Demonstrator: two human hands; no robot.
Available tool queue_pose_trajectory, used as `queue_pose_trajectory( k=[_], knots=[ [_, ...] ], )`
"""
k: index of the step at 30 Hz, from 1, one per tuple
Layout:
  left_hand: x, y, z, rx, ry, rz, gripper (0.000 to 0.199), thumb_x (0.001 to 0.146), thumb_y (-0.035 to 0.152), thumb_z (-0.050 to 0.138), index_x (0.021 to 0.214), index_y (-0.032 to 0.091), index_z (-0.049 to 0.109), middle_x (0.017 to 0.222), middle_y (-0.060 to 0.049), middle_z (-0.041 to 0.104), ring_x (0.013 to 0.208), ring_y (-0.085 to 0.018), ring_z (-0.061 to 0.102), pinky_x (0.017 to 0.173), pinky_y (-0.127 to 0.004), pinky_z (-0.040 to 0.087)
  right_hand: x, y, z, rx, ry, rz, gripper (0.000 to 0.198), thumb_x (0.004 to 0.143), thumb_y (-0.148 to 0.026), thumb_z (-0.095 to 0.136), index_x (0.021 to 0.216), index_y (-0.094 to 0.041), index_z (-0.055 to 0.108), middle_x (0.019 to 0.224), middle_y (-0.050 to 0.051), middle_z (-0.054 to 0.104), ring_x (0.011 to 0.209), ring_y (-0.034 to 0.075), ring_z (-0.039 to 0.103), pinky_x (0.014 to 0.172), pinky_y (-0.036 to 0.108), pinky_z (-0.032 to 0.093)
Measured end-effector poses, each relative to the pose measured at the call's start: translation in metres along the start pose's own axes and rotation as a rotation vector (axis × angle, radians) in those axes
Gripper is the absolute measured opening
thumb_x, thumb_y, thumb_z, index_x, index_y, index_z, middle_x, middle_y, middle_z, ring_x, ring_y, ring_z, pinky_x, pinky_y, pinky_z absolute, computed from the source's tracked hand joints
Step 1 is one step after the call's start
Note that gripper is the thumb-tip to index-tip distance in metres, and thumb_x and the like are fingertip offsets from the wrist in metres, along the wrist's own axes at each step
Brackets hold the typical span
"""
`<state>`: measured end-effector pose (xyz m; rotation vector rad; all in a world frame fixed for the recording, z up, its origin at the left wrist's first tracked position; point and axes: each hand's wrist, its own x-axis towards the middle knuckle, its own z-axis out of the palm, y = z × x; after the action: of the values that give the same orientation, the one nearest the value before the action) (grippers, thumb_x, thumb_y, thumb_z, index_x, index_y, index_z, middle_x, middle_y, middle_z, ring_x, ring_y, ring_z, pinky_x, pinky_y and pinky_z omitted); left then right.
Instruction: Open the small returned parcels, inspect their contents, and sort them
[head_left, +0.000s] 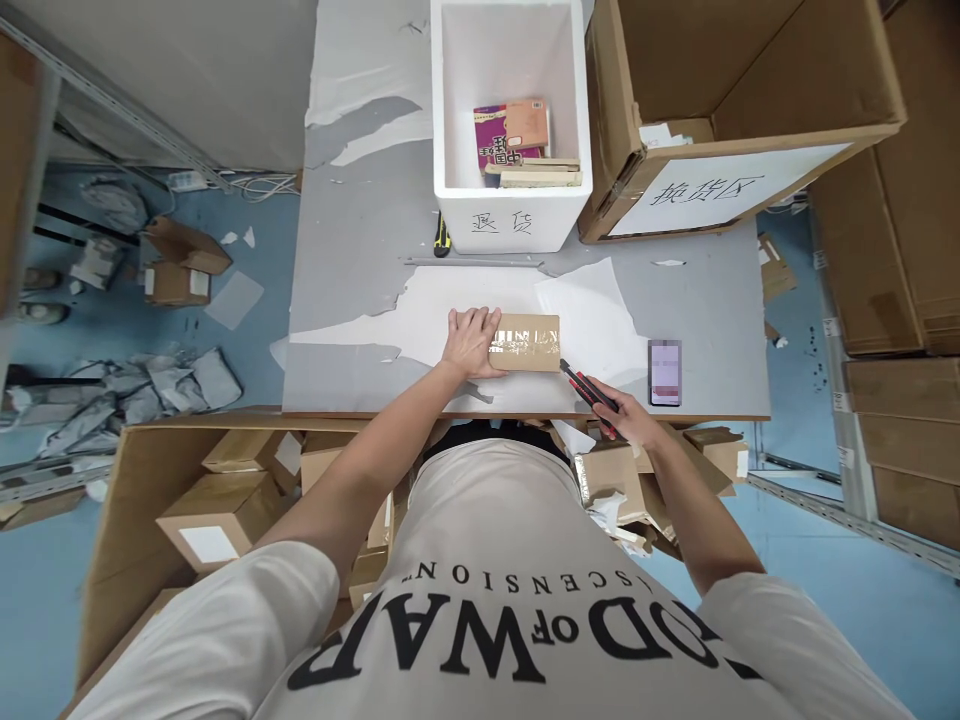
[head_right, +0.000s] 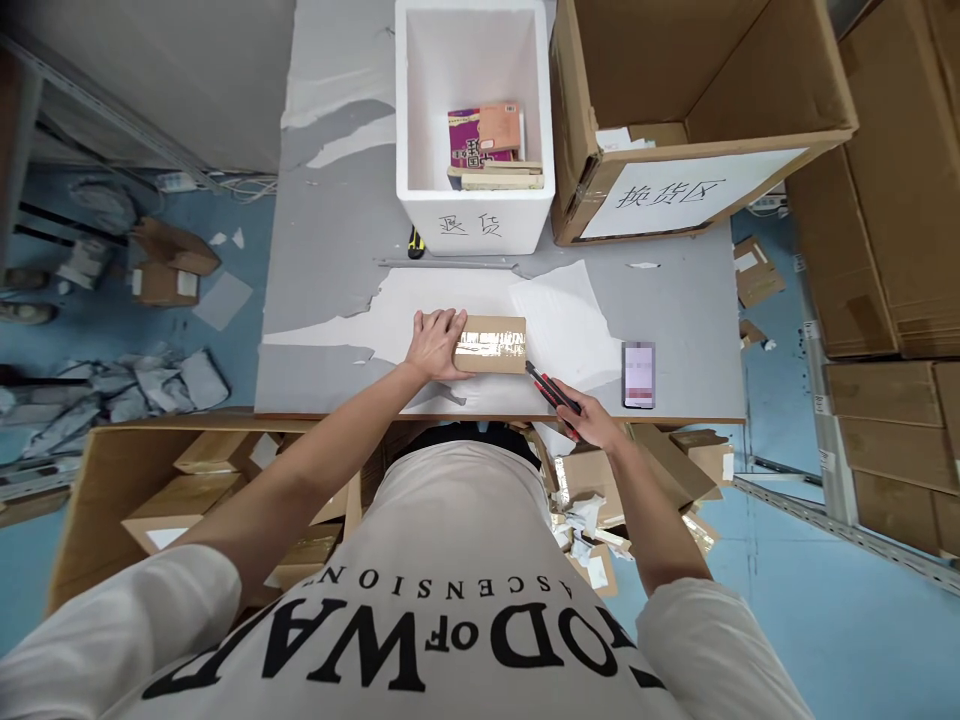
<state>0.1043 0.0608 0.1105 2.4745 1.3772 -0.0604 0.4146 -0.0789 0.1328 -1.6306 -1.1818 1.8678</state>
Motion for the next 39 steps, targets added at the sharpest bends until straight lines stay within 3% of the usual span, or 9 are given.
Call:
queue_pose_trajectory(
  k=[6, 13, 16, 21, 24, 26, 31, 35, 39],
  knots=[
    [-0.002, -0.001, 0.002, 0.008, 0.007, 0.012, 0.119, 0.056, 0.067, 0.069, 0.15, 0.013, 0.02, 0.147, -0.022, 0.033, 0.132, -0.043, 0.029, 0.111, -0.06, 0.002, -0.01, 0.013, 0.017, 0.054, 0.068, -0.03, 0.074, 0.084, -0.049, 0.058, 0.149, -0.025, 0.031, 0.065, -0.004, 0.049, 0.048, 0.008, 0.04, 0.045, 0.023, 0.038],
    [-0.007, -0.005, -0.002, 0.007, 0.021, 0.103, 0.118, 0.059, 0.074, 0.065, 0.149, 0.01, 0.023, 0.154, -0.023, 0.022, 0.142, -0.044, 0.014, 0.111, -0.062, 0.0, -0.042, 0.038, -0.004, 0.025, 0.304, 0.004, 0.084, 0.079, -0.055, 0.059, 0.15, -0.024, 0.027, 0.077, 0.002, 0.06, 0.048, 0.011, 0.046, 0.042, 0.026, 0.04],
    [-0.015, -0.001, -0.004, 0.019, 0.043, 0.168, 0.103, 0.066, 0.068, 0.065, 0.146, 0.012, 0.031, 0.154, -0.022, 0.025, 0.143, -0.042, 0.013, 0.112, -0.061, 0.001, -0.042, 0.038, -0.01, -0.008, 0.358, -0.041, 0.084, 0.079, -0.053, 0.059, 0.151, -0.024, 0.025, 0.084, 0.004, 0.063, 0.049, 0.012, 0.049, 0.044, 0.028, 0.043],
    [-0.048, 0.013, 0.009, 0.005, 0.061, 0.224, 0.065, 0.086, 0.045, 0.054, 0.141, 0.015, 0.04, 0.15, -0.019, 0.036, 0.143, -0.032, 0.024, 0.116, -0.054, 0.007, -0.014, 0.011, -0.006, -0.102, 0.358, -0.162, 0.076, 0.082, -0.04, 0.054, 0.151, -0.029, 0.023, 0.1, 0.006, 0.064, 0.056, 0.011, 0.053, 0.051, 0.029, 0.048],
    [-0.071, 0.018, 0.021, 0.004, 0.06, 0.137, 0.066, 0.087, 0.042, 0.052, 0.145, 0.014, 0.035, 0.153, -0.019, 0.03, 0.144, -0.033, 0.021, 0.115, -0.055, 0.01, 0.008, -0.003, -0.001, -0.222, 0.347, -0.228, 0.074, 0.083, -0.035, 0.048, 0.151, -0.03, 0.02, 0.107, 0.006, 0.062, 0.064, 0.013, 0.056, 0.06, 0.032, 0.052],
    [-0.082, 0.019, 0.027, 0.006, 0.056, 0.081, 0.068, 0.087, 0.04, 0.052, 0.147, 0.015, 0.031, 0.155, -0.018, 0.024, 0.145, -0.033, 0.017, 0.115, -0.056, 0.011, 0.023, -0.003, 0.001, -0.313, 0.425, -0.247, 0.073, 0.085, -0.033, 0.043, 0.152, -0.029, 0.016, 0.11, 0.007, 0.06, 0.07, 0.015, 0.057, 0.069, 0.036, 0.053],
    [-0.092, 0.02, 0.034, -0.001, 0.032, 0.035, 0.07, 0.085, 0.034, 0.052, 0.149, 0.018, 0.027, 0.157, -0.015, 0.018, 0.146, -0.03, 0.014, 0.116, -0.054, 0.013, 0.059, 0.033, 0.006, -0.589, 0.707, -0.086, 0.071, 0.085, -0.03, 0.036, 0.153, -0.022, 0.017, 0.115, 0.013, 0.048, 0.095, 0.025, 0.055, 0.092, 0.045, 0.045],
    [-0.093, 0.021, 0.035, -0.013, 0.034, 0.027, 0.07, 0.085, 0.032, 0.051, 0.149, 0.017, 0.027, 0.157, -0.015, 0.017, 0.146, -0.03, 0.014, 0.115, -0.054, 0.014, 0.09, 0.068, 0.014, -0.686, 0.764, 0.015, 0.067, 0.084, -0.03, 0.039, 0.149, -0.025, 0.027, 0.121, 0.013, 0.042, 0.108, 0.028, 0.047, 0.098, 0.047, 0.038],
    [-0.095, 0.022, 0.035, -0.02, 0.016, 0.011, 0.07, 0.084, 0.03, 0.052, 0.149, 0.018, 0.028, 0.157, -0.015, 0.02, 0.146, -0.03, 0.015, 0.115, -0.055, 0.015, 0.116, 0.082, 0.028, -0.694, 0.822, 0.014, 0.063, 0.086, -0.033, 0.036, 0.148, -0.026, 0.026, 0.118, 0.013, 0.041, 0.107, 0.028, 0.046, 0.096, 0.047, 0.038]
  ],
)
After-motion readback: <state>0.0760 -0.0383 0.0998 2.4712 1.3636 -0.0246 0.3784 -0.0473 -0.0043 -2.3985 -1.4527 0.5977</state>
